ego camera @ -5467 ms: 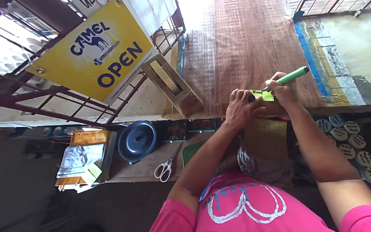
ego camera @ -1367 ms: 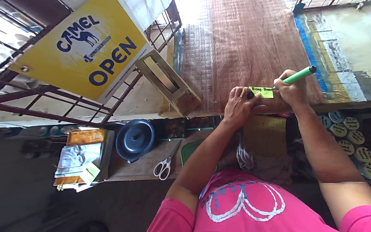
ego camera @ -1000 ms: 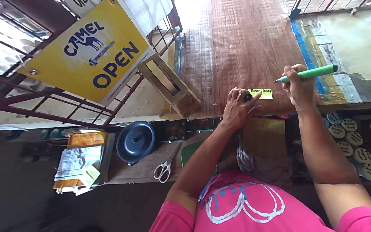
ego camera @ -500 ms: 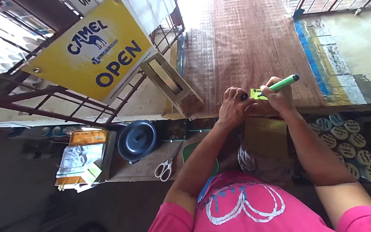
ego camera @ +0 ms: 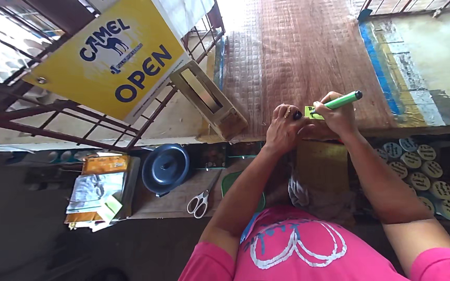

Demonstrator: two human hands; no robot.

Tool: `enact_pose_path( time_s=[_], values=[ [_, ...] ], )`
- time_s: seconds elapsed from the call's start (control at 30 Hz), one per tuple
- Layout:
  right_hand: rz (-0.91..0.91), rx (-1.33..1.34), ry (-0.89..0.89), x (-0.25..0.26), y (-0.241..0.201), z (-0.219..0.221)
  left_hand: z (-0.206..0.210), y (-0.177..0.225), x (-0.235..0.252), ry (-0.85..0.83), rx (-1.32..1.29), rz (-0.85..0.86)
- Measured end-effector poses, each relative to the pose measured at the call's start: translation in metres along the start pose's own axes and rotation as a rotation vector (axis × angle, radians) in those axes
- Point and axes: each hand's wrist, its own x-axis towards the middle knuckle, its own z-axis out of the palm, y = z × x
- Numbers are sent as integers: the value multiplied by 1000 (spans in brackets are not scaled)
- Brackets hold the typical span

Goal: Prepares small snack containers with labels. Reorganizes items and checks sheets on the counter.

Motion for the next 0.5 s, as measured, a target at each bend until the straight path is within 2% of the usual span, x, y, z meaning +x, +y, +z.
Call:
enact_pose_path(
  time_s=[0.2, 0.5],
  values=[
    [10, -73, 26, -1, 3, -2, 5, -4, 4, 49, -8, -24],
    [20, 2, -3, -2, -2, 0, 3, -2, 5, 44, -20, -32]
  ],
)
